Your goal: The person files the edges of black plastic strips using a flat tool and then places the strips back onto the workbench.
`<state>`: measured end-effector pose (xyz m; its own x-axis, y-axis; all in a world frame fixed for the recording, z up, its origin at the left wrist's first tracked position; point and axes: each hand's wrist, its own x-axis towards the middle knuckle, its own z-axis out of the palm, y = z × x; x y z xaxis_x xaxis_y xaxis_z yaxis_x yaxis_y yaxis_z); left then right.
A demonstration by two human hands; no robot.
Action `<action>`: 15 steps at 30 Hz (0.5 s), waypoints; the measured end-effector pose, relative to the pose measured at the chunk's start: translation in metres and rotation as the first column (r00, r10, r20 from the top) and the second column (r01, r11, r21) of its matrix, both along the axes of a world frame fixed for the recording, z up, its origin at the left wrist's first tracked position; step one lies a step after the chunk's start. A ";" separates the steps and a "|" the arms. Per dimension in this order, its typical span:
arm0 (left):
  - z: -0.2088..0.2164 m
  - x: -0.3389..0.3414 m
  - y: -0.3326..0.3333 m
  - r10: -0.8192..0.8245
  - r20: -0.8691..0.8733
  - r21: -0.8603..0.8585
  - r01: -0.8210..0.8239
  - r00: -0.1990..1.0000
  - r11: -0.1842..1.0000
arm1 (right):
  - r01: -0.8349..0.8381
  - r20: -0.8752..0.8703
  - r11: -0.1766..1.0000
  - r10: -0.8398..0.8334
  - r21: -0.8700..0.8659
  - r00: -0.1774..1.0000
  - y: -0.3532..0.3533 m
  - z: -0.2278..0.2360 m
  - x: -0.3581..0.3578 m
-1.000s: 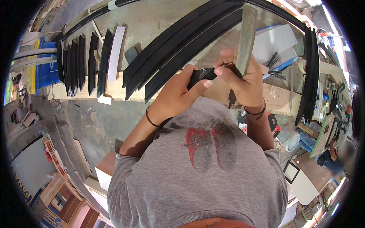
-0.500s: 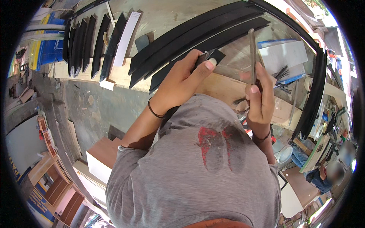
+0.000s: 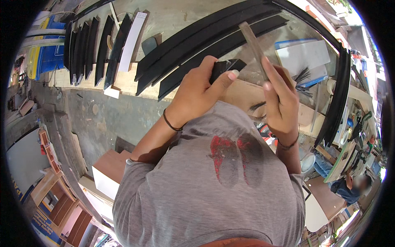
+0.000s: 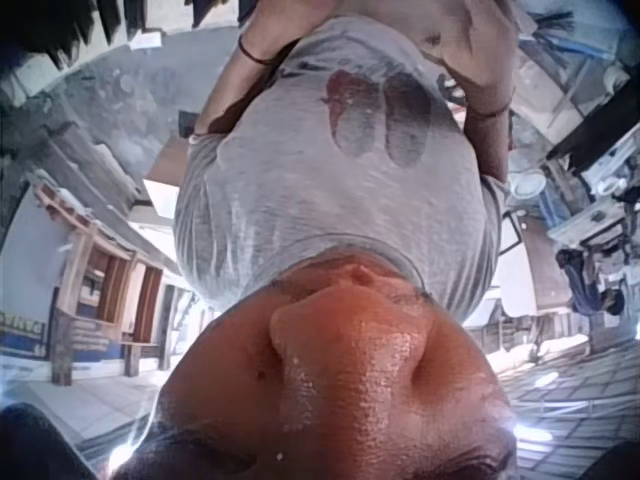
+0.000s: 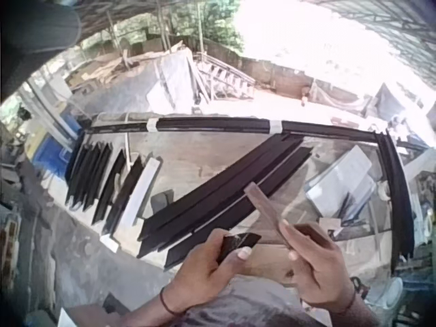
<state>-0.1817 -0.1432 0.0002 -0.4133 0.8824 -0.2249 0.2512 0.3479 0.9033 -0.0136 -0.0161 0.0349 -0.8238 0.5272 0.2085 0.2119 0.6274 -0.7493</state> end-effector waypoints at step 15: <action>-0.005 -0.002 0.004 0.030 -0.004 0.050 -0.030 1.000 0.998 | -0.032 0.007 0.999 0.032 0.004 0.999 -0.008 -0.005 0.013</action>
<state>-0.1837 -0.1389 -0.0044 -0.4407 0.8797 -0.1787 0.2456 0.3096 0.9186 -0.0007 -0.0244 0.0295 -0.8416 0.4996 0.2052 0.1965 0.6371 -0.7454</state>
